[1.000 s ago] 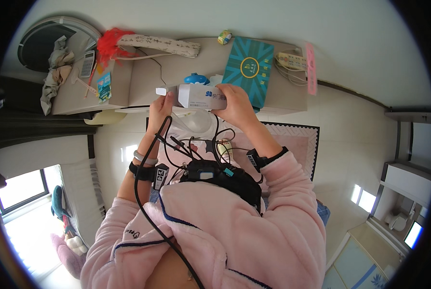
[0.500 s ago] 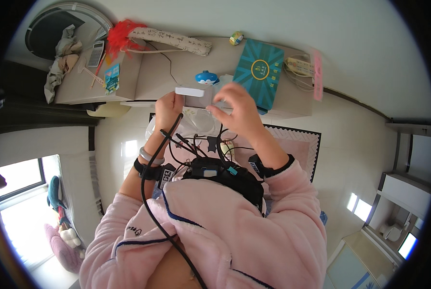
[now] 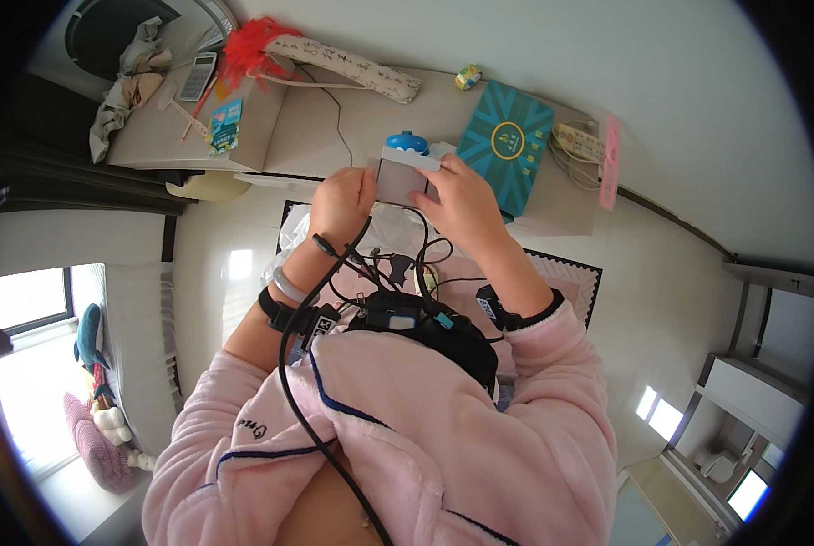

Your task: The person organizes items on a cluttered desk in a bedroom. They move a tissue box, a gift bag, a plastic bag, a red feather duster, a small box, and a power strip into a drawer.

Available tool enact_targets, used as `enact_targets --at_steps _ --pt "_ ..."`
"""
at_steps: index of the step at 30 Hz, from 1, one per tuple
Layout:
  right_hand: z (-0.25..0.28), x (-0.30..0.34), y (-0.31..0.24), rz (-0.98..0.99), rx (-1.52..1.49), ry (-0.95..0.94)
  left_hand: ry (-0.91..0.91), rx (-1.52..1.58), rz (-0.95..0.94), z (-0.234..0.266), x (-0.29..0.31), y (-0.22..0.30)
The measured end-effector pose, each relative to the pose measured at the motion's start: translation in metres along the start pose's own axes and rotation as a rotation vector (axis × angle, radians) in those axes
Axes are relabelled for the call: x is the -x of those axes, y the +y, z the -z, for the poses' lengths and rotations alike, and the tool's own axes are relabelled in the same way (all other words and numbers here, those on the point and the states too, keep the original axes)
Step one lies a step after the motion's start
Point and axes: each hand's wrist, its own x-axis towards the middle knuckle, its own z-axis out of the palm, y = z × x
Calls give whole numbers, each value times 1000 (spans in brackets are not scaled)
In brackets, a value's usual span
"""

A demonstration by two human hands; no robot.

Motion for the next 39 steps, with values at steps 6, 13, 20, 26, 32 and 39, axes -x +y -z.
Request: enact_targets --at_steps 6,13,20,26,32,39 --pt "-14 -5 -2 -33 48 4 25 -32 -70 -3 4 5" --pt "-22 -5 4 15 121 40 70 -52 -99 -6 9 3" --pt "-23 0 -2 79 112 133 110 -67 -138 -9 12 0" --pt "-22 6 1 159 117 177 170 -54 -166 -7 9 6" --pt "-19 7 -3 348 156 409 204 -22 -113 -2 3 15" --pt "1 7 -14 208 216 135 167 -119 -179 1 7 25"
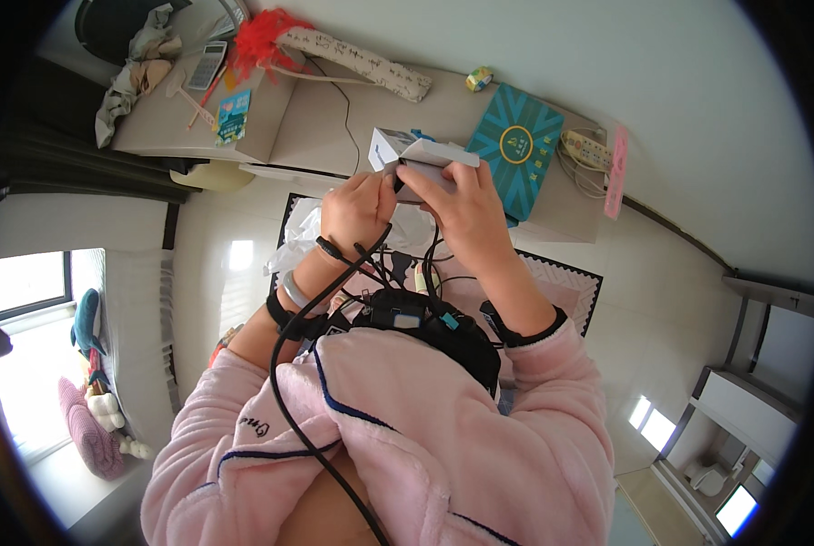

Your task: The person organizes items on a cluttered desk in a bedroom. They move a tissue box, a gift bag, a plastic bag, a red feather duster, a small box, and a power strip into a drawer.

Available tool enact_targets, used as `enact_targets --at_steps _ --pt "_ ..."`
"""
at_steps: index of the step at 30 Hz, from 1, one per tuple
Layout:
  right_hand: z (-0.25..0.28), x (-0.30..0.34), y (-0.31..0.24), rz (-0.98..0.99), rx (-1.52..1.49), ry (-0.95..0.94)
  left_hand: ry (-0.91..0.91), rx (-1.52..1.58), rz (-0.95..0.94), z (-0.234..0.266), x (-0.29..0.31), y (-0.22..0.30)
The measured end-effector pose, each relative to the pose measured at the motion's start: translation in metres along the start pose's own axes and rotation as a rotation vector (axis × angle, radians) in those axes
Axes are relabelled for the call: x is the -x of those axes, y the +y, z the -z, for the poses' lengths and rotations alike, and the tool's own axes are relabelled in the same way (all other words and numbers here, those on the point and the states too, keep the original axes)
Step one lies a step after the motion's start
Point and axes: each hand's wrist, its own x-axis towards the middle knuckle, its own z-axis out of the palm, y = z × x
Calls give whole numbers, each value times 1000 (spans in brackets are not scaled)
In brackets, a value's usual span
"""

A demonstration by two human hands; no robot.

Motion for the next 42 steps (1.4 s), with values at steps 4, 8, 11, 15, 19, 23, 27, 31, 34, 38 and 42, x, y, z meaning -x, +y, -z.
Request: enact_targets --at_steps 4,8,11,15,19,23,27,31,34,38,42 --pt "-1 0 6 18 -24 15 3 3 0 0 0 5" --pt "-5 4 14 37 -67 50 -19 -11 13 2 -3 6" --pt "-7 6 17 19 -131 36 -5 38 18 3 -4 8" --pt "-6 6 19 43 -163 83 -22 58 41 5 -7 10" --pt "-4 6 19 44 -214 118 -29 73 69 9 -9 13" --pt "-2 7 19 50 -185 116 9 106 71 11 -11 14" --pt "0 9 20 67 -183 101 30 118 63 12 -11 15" --pt "4 12 19 66 -166 65 79 156 45 15 -13 15" --pt "7 11 18 93 -134 69 100 175 32 15 -14 15" --pt "12 6 13 121 -98 94 108 205 32 13 -13 12" --pt "14 0 7 80 -95 105 67 168 47 8 -12 3"
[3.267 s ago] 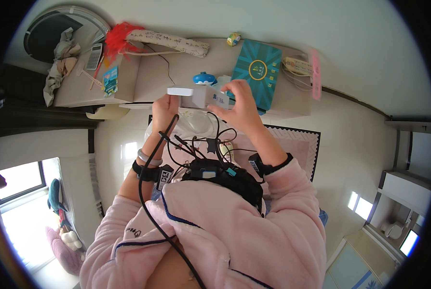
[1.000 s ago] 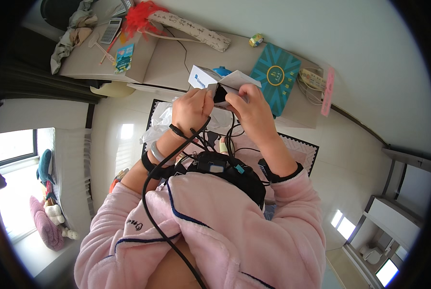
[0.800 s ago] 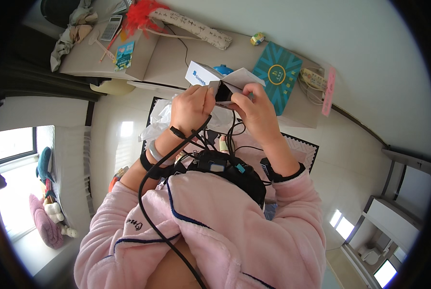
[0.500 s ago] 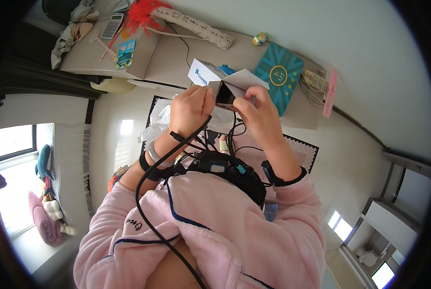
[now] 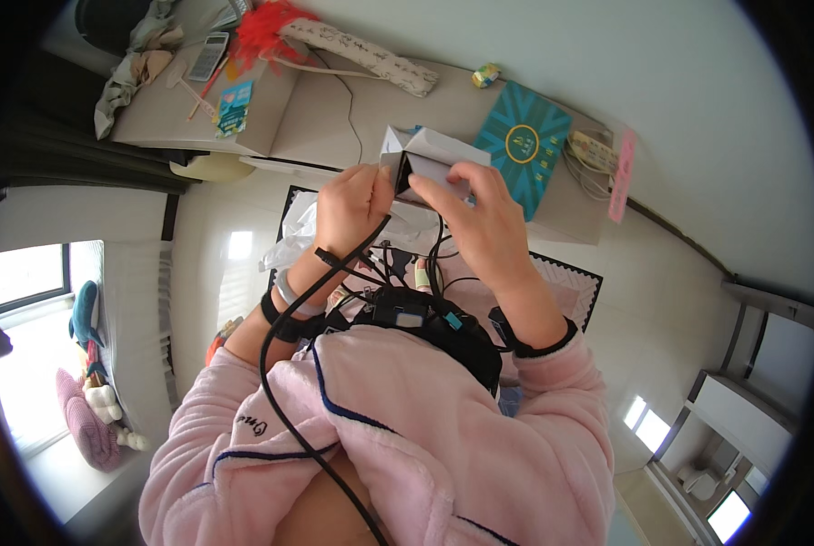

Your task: The person organizes items on a cluttered desk in a bedroom. They move a tissue box, a gift bag, a plastic bag, a red feather duster, a small box, and a power strip into a drawer.

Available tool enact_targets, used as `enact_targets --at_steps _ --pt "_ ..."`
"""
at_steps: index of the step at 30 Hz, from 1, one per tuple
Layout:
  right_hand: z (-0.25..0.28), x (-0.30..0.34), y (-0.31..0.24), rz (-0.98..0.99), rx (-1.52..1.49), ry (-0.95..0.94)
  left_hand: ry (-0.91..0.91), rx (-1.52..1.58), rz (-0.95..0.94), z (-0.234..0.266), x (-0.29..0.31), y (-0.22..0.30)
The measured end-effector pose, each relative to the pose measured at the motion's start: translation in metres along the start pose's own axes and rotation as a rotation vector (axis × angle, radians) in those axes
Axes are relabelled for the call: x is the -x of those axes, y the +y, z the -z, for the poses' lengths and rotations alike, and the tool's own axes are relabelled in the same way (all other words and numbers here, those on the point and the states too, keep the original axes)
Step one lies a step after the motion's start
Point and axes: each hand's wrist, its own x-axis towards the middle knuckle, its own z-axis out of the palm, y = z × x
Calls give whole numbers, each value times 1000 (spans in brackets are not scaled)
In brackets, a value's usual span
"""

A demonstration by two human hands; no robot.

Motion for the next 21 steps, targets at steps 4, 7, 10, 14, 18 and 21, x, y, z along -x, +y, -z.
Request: enact_targets --at_steps 4,7,10,14,18,21 --pt "-8 -6 0 -127 -161 15 -26 -32 13 -8 4 -4" --pt "-15 -6 4 -177 -179 22 -55 -87 -5 -11 8 -5" --pt "-17 -5 13 -226 -188 -20 -95 -139 -69 -13 11 -5" --pt "-19 -6 26 -466 -384 -87 -125 -116 -126 -15 15 -3" --pt "-26 -6 35 -649 -366 -41 -114 -67 -125 -18 16 -3" --pt "-27 1 42 -786 -814 -95 -99 -27 -39 -15 16 -6"
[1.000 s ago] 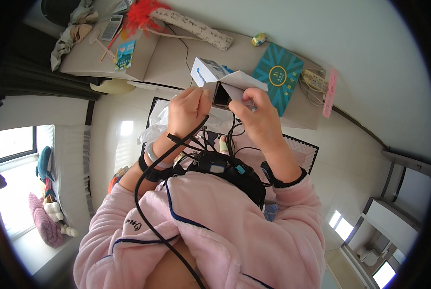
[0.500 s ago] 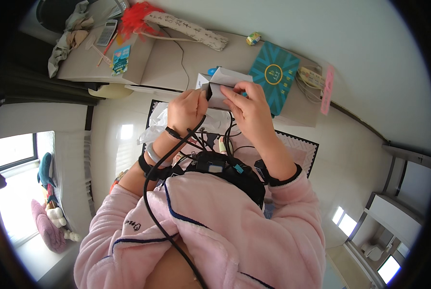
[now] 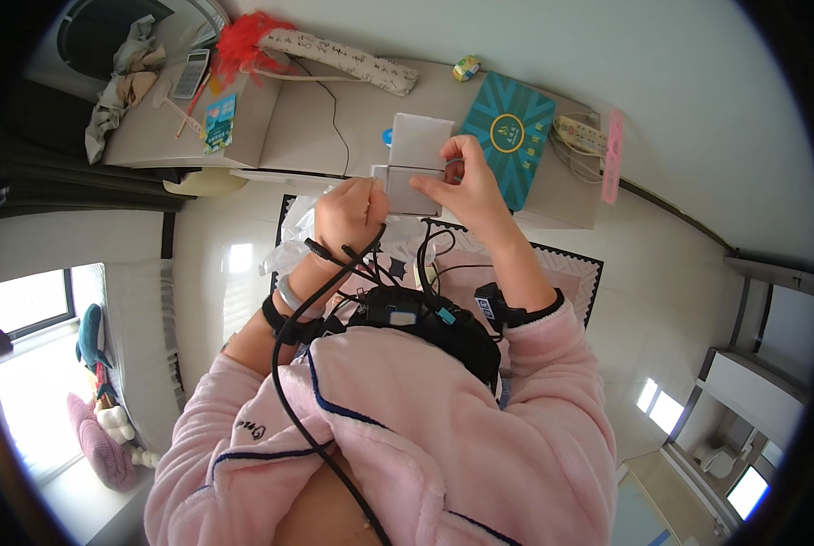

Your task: The person organizes items on a cluttered desk in a bedroom. They move a tissue box, a gift bag, a plastic bag, a red feather duster, a small box, and a power strip into a drawer.

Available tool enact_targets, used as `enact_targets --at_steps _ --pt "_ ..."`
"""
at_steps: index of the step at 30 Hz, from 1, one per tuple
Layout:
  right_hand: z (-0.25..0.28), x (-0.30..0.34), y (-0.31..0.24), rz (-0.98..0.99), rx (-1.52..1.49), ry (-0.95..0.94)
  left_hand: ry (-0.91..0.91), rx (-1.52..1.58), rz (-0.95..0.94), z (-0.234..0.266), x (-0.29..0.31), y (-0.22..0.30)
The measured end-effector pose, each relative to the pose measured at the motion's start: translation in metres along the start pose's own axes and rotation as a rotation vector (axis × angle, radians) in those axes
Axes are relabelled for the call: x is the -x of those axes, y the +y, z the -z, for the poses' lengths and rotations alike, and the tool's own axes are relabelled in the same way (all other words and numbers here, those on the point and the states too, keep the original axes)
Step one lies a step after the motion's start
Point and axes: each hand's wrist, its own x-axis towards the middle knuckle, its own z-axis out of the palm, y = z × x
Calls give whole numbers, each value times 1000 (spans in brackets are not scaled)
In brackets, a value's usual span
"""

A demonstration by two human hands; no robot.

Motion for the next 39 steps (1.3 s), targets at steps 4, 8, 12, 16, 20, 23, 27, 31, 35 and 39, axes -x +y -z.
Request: enact_targets --at_steps 4,8,12,16,20,23,27,31,35,39 --pt "8 7 7 -1 -269 -64 -50 39 32 1 -1 -5" --pt "10 15 2 308 308 -202 -120 -21 40 -9 5 -1" --pt "6 39 -4 320 450 -184 -119 -15 136 -17 7 -6" --pt "2 44 6 411 630 -52 -171 44 187 -24 6 -10" --pt "13 44 29 463 639 34 -270 107 192 -31 4 -1" --pt "39 55 47 305 505 199 -319 208 207 -33 4 7" --pt "136 73 72 73 -114 573 -339 165 243 -30 3 6" --pt "225 114 119 12 -164 702 -502 153 276 -27 2 3" --pt "239 128 218 -419 574 467 -803 113 157 -29 5 5" --pt "202 116 316 -270 758 231 -1019 78 189 -52 18 9"
